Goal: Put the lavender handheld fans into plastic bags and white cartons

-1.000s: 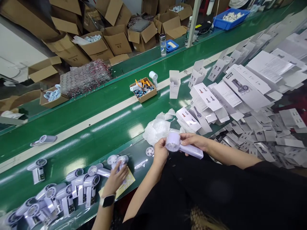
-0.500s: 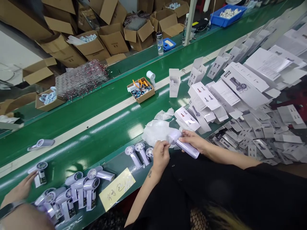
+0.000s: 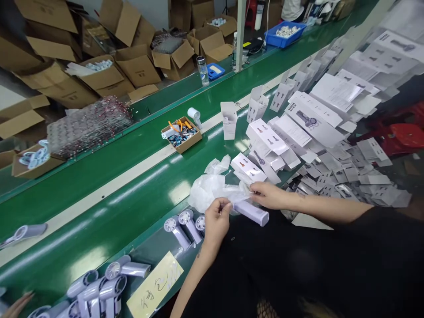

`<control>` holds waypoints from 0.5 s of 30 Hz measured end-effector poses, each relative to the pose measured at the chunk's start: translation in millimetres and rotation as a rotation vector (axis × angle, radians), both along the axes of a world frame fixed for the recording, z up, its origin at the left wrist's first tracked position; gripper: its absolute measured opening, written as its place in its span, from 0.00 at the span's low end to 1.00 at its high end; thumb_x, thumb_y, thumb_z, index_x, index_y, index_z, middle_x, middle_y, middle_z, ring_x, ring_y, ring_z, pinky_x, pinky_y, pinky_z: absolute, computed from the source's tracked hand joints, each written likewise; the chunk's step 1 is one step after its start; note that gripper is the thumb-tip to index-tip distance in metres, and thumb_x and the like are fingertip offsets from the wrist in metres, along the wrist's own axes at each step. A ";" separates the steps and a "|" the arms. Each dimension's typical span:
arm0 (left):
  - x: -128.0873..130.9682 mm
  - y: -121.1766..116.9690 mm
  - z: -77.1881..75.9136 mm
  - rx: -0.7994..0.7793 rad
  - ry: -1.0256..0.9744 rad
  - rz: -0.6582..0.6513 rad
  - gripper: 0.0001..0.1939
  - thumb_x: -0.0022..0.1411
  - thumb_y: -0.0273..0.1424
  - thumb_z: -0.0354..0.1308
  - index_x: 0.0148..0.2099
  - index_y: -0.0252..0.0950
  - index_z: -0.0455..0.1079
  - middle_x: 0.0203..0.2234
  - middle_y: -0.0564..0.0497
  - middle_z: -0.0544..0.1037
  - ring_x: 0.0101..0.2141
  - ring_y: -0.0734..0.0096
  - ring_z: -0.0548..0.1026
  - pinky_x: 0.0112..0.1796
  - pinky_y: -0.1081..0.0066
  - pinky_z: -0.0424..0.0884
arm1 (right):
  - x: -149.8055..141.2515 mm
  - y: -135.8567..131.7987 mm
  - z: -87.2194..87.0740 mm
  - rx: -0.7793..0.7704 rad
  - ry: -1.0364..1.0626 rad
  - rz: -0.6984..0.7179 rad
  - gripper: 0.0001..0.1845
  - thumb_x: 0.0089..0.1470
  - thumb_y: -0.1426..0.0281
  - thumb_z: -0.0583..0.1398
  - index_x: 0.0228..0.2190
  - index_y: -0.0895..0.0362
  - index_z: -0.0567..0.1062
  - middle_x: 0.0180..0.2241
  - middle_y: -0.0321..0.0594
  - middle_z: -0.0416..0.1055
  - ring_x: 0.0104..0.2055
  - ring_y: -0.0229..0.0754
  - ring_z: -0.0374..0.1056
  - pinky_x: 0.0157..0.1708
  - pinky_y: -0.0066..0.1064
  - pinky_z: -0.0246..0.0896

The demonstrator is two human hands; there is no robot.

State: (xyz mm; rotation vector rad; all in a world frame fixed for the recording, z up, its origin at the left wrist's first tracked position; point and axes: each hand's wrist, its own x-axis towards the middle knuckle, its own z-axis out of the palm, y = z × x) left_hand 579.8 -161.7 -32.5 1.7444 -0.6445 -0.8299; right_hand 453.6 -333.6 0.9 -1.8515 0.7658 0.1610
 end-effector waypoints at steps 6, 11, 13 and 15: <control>1.9 -10.4 24.7 -0.166 0.377 0.043 0.07 0.52 0.32 0.62 0.30 0.34 0.70 0.20 0.56 0.69 0.23 0.79 0.65 0.28 0.77 0.61 | -0.4 -24.0 58.9 -0.292 0.001 0.458 0.07 0.54 0.70 0.53 0.26 0.58 0.65 0.29 0.41 0.67 0.29 0.37 0.61 0.29 0.28 0.54; 16.5 -20.7 40.2 -0.128 0.341 -0.017 0.09 0.49 0.34 0.65 0.29 0.33 0.71 0.18 0.55 0.69 0.21 0.78 0.64 0.24 0.77 0.60 | 4.5 -25.8 70.3 -0.189 -0.075 0.334 0.07 0.51 0.72 0.55 0.23 0.56 0.62 0.24 0.37 0.68 0.25 0.37 0.63 0.25 0.27 0.53; 22.8 -22.2 49.0 -0.173 0.279 0.030 0.09 0.49 0.34 0.66 0.30 0.34 0.72 0.19 0.55 0.69 0.21 0.78 0.63 0.24 0.77 0.60 | 4.9 -27.7 75.9 -0.075 -0.082 0.255 0.07 0.51 0.71 0.56 0.24 0.56 0.63 0.23 0.36 0.69 0.24 0.37 0.66 0.23 0.26 0.55; 26.8 -20.6 59.5 -0.230 0.200 0.021 0.09 0.50 0.33 0.66 0.32 0.34 0.72 0.21 0.54 0.70 0.23 0.77 0.65 0.25 0.76 0.62 | 4.6 -30.6 82.4 0.013 -0.116 0.189 0.06 0.51 0.71 0.57 0.25 0.56 0.64 0.22 0.36 0.70 0.25 0.39 0.69 0.22 0.25 0.56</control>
